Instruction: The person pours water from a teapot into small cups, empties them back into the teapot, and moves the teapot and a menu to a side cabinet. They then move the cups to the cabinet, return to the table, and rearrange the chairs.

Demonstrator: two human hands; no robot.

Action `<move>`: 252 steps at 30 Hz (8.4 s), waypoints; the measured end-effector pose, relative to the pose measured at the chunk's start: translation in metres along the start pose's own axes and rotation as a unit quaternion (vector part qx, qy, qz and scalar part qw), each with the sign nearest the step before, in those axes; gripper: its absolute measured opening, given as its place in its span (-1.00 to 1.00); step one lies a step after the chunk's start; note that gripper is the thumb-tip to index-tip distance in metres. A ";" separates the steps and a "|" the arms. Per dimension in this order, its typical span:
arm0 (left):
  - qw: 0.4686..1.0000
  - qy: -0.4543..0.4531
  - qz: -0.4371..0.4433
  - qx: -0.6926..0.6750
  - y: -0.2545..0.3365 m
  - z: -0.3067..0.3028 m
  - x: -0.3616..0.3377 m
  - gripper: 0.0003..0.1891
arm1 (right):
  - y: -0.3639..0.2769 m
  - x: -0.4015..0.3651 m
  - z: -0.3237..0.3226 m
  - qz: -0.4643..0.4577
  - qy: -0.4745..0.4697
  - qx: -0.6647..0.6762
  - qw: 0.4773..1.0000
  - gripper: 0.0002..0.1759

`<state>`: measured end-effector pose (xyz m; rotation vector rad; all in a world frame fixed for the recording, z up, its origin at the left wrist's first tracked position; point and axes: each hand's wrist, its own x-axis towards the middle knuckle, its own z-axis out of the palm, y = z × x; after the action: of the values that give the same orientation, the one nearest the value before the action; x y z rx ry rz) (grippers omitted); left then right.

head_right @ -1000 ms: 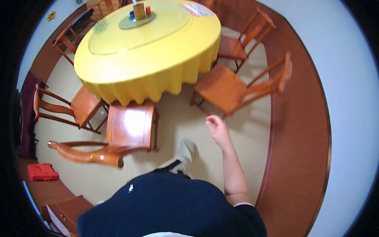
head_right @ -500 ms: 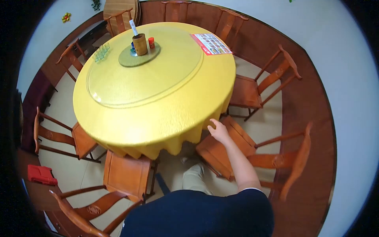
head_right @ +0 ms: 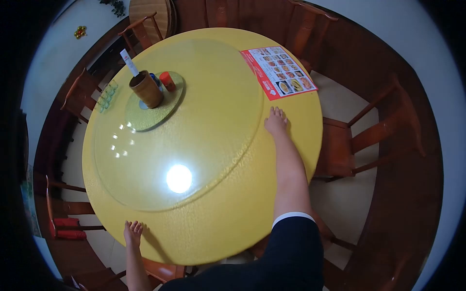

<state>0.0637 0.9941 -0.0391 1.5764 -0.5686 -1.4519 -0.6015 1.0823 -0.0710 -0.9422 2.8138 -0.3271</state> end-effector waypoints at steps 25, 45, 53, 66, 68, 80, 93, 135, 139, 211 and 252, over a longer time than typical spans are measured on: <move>0.993 -0.070 -0.036 -0.093 -0.059 0.074 0.029 -0.67 | -0.017 -0.210 0.020 -0.139 0.066 -0.072 0.985 -0.39; 0.984 -0.054 -0.113 -0.127 -0.040 0.089 -0.002 -0.68 | 0.051 -0.218 0.023 -0.124 0.012 -0.071 0.990 -0.37; 0.987 -0.022 -0.072 -0.146 -0.015 0.125 0.012 -0.69 | -0.005 -0.253 0.001 -0.086 -0.002 -0.114 0.990 -0.31; 0.974 -0.123 -0.149 -0.115 0.010 0.132 0.046 -0.74 | 0.157 -0.193 -0.009 0.245 -0.028 0.571 0.783 -0.74; 0.976 -0.116 -0.153 -0.104 0.015 0.142 0.055 -0.74 | 0.148 -0.191 -0.020 0.259 -0.002 0.581 0.772 -0.84; 0.971 -0.111 -0.188 -0.097 0.027 0.198 0.100 -0.76 | 0.095 -0.243 -0.054 0.295 -0.066 0.697 0.650 -0.76; 0.973 -0.093 -0.184 -0.101 0.048 0.242 0.016 -0.78 | 0.058 -0.238 -0.098 0.385 -0.194 0.633 0.643 -0.64; 0.774 0.093 0.435 0.451 0.088 0.255 0.029 -0.11 | 0.083 -0.217 -0.097 0.506 -0.037 0.518 0.689 -0.53; 0.824 0.067 0.421 0.373 0.088 0.271 0.027 -0.19 | 0.081 -0.224 -0.097 0.500 -0.041 0.522 0.690 -0.51; 0.695 0.272 0.611 0.264 0.001 -0.254 -0.410 -0.32 | -0.222 -0.406 -0.298 -0.672 0.400 -0.024 0.623 -0.84; 0.656 0.633 0.318 0.261 0.190 -1.300 -0.135 -0.34 | -1.162 -1.441 0.117 -0.524 -0.654 0.421 0.346 -0.78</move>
<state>1.3150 1.3973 0.0825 2.0487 -0.5512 0.5406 1.2290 1.0365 0.2244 -1.4168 0.1399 -0.5955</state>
